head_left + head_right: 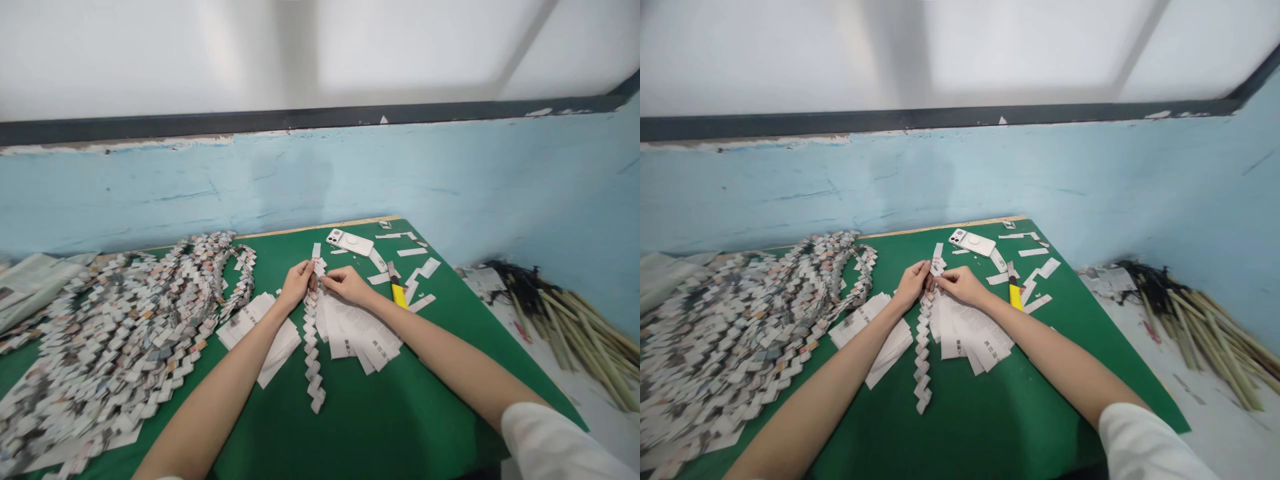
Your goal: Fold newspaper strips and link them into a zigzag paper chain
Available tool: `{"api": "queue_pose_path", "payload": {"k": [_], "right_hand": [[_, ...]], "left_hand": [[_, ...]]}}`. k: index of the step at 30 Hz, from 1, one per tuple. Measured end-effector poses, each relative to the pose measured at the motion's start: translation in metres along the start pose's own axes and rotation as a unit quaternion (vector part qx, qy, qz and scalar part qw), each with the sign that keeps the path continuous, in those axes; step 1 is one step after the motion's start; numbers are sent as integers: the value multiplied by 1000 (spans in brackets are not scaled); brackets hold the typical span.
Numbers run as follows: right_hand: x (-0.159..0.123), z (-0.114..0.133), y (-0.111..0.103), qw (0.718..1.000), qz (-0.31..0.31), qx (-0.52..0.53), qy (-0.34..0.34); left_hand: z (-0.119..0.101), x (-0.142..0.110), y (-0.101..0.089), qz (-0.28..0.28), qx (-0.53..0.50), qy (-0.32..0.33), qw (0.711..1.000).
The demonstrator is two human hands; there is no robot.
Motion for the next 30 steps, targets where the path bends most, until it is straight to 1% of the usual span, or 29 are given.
{"api": "queue_pose_path", "payload": {"k": [5,9,15,19,23,30], "right_hand": [[0,-2,-2,1000,-4,-15,3],[0,-4,-2,1000,1,3,7],[1,-5,4,999,29,40,13],[0,-5,7,997,36,60,20],[-2,-5,6,997,30,61,36],[-3,-5,3,999,1,11,31]], "left_hand": [[-1,-2,2,14,6,1,1000],[-3,-3,2,17,-1,0,1000],[-12,-6,2,14,1,12,1000],[-10,-4,1,20,-10,12,1000],[-6,-1,2,32,-48,4,998],[-9,-1,-1,8,-61,8,998]]}}
Point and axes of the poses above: each hand's wrist, its own x-axis towards the middle knuckle, its own y-axis out of the palm, z = x × y, the point moved 7 cm from there along x, towards the middle knuckle, and after that the axes turned 12 degrees about x, right-handed, at the moved point
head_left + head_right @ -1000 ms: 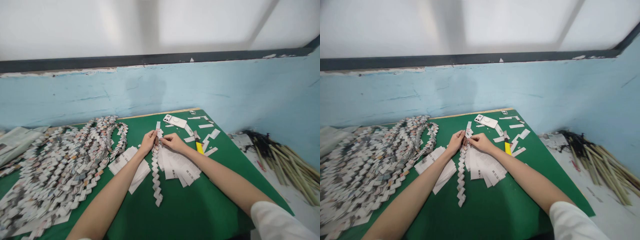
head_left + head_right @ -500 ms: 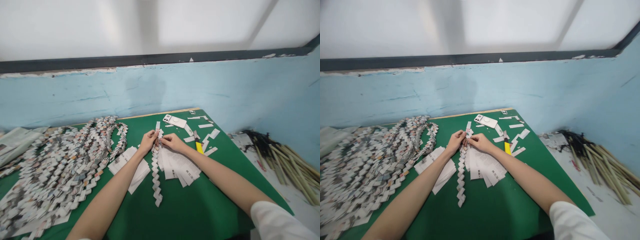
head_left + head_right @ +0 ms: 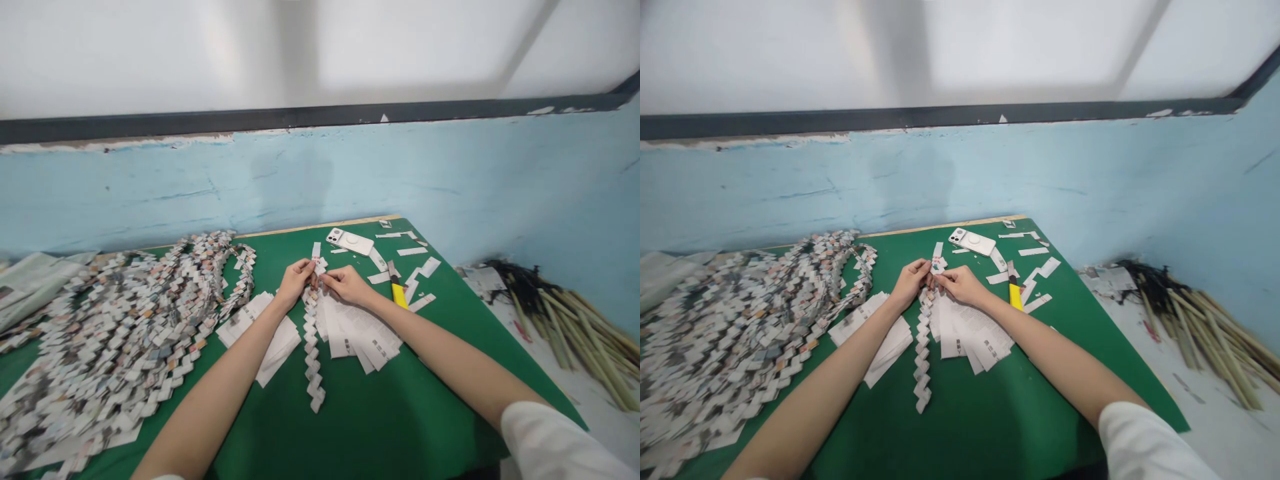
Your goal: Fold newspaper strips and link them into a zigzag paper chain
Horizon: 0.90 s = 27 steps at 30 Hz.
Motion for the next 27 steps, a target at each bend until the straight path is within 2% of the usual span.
{"api": "queue_pose_path", "payload": {"k": [5,9,12,20,27], "right_hand": [[3,-2,-2,1000,-3,-23,-18],[6,-2,-9,996,-60,-39,-50],[7,-6,-14,993,-100,-20,-52],[8,-8,-17,992,-117,24,-50],[0,18,-29,964,-207,-20,-167]], "left_hand": [[2,-1,4,28,25,10,999],[4,-2,9,50,68,4,996],[4,-3,10,56,76,6,996],[11,-1,10,56,77,-5,995],[7,3,3,5,13,7,1000]]}}
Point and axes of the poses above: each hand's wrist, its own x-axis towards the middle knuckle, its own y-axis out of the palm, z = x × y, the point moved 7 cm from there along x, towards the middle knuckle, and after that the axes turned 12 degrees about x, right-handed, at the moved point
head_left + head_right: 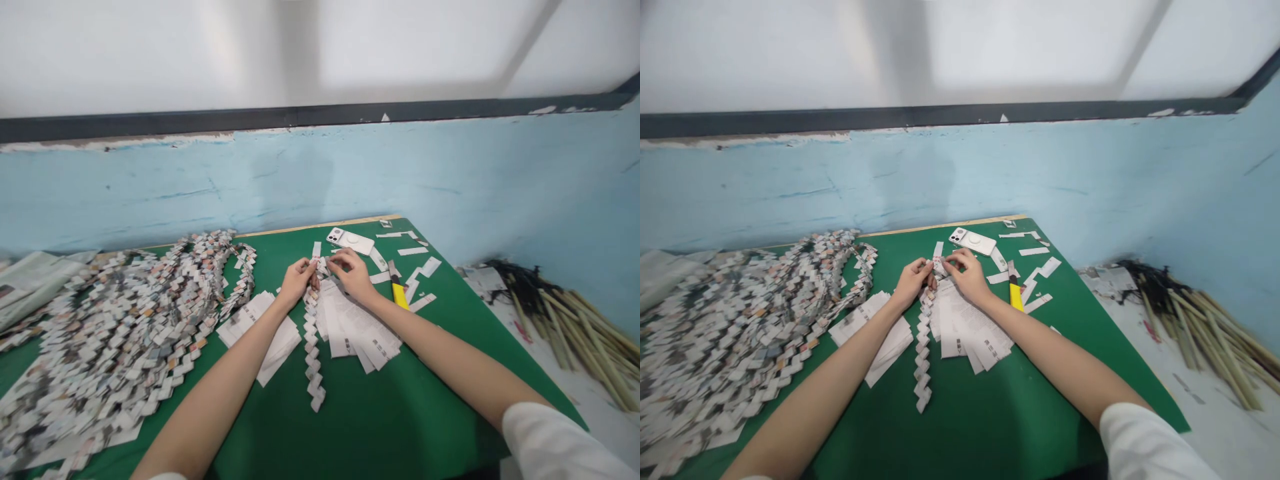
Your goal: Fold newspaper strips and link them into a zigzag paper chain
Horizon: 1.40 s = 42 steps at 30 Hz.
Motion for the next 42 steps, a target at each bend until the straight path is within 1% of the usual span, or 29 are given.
{"api": "queue_pose_path", "payload": {"k": [2,5,8,10,13,16,20,27,30,32,34,37,40,42], "right_hand": [[0,2,1,1000,2,18,-5],[-2,7,4,999,18,38,-28],[-4,13,3,998,15,31,-61],[-5,15,3,997,15,25,-71],[-5,16,3,997,17,21,-68],[-6,15,3,999,18,17,-47],[-7,14,6,998,38,21,-36],[-7,23,11,995,76,15,-60],[-8,28,12,993,87,15,-76],[-7,29,13,993,93,8,-75],[-7,27,13,993,94,-5,-65],[-5,21,10,996,80,-17,-42],[-3,16,9,997,66,-3,-27],[-2,13,9,998,68,5,-17]], "left_hand": [[1,0,0,5,7,-13,1000],[5,-1,2,33,33,-35,998],[8,-2,6,62,43,-47,996],[9,-3,8,68,49,-48,995],[10,-3,7,56,58,-51,995],[9,-3,6,44,54,-51,996],[4,-3,4,30,43,-19,998],[-1,-4,3,20,32,-5,999],[-2,-3,3,11,40,2,999],[-2,-3,3,9,49,3,999],[-2,-3,3,6,56,-2,998],[-2,-3,1,-13,53,-1,998],[-3,-3,-2,-31,39,-2,999],[-3,-3,-4,-41,30,-7,999]]}}
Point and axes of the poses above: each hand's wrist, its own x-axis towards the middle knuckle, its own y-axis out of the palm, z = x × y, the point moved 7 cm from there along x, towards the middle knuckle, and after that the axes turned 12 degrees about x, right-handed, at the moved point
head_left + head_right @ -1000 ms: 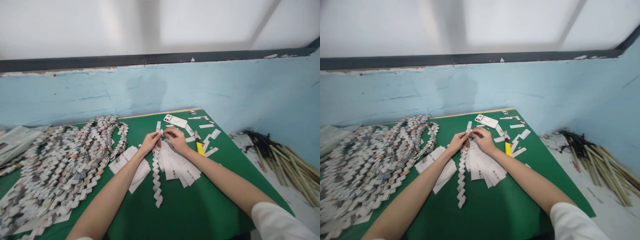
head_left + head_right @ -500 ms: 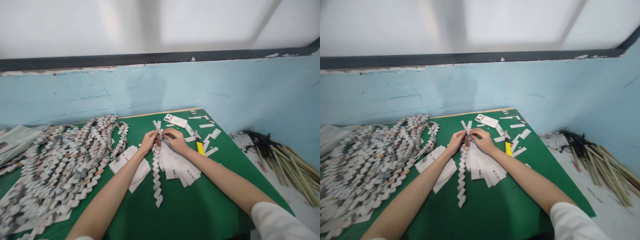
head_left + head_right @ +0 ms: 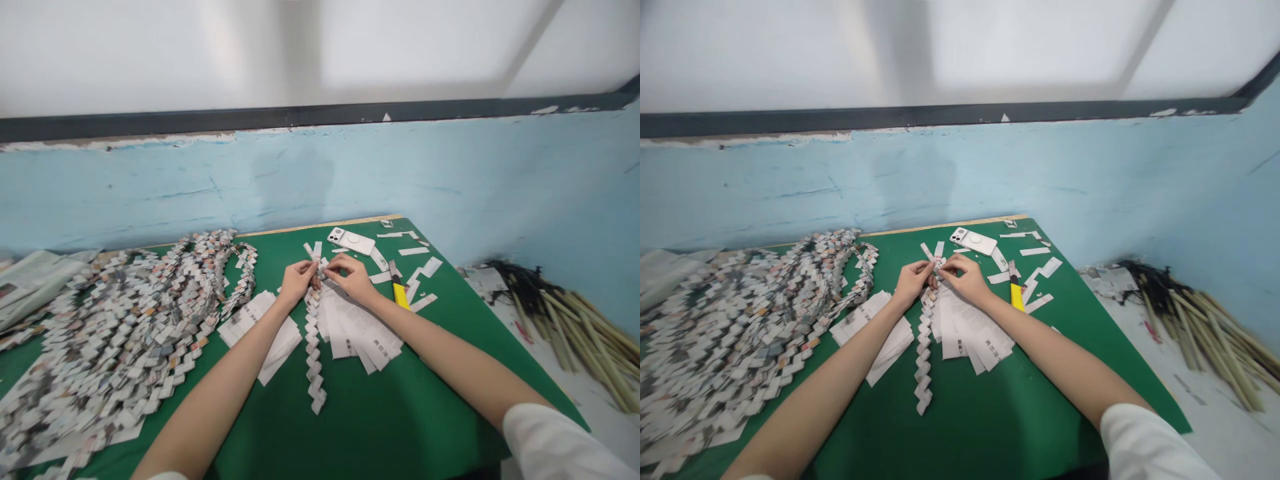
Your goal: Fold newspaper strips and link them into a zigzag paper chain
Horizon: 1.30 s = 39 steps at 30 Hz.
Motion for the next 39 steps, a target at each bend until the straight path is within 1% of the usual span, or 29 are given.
{"api": "queue_pose_path", "payload": {"k": [5,10,17,24,27,33,39], "right_hand": [[0,-12,2,999,20,-15,42],[-1,-21,2,997,22,-45,60],[-1,-28,2,993,28,-75,81],[-3,-38,1,992,23,-60,112],[-3,-38,1,991,21,-57,116],[-3,-36,1,991,21,-45,121],[-3,-22,5,996,14,-33,87]], "left_hand": [[0,0,-4,-20,2,-2,1000],[3,0,-2,-16,11,1,1000],[2,-4,3,9,20,-6,1000],[3,-3,5,42,1,-4,999],[0,-4,5,45,3,1,999],[-5,-7,3,35,50,9,998],[-3,-5,0,13,21,13,1000]]}}
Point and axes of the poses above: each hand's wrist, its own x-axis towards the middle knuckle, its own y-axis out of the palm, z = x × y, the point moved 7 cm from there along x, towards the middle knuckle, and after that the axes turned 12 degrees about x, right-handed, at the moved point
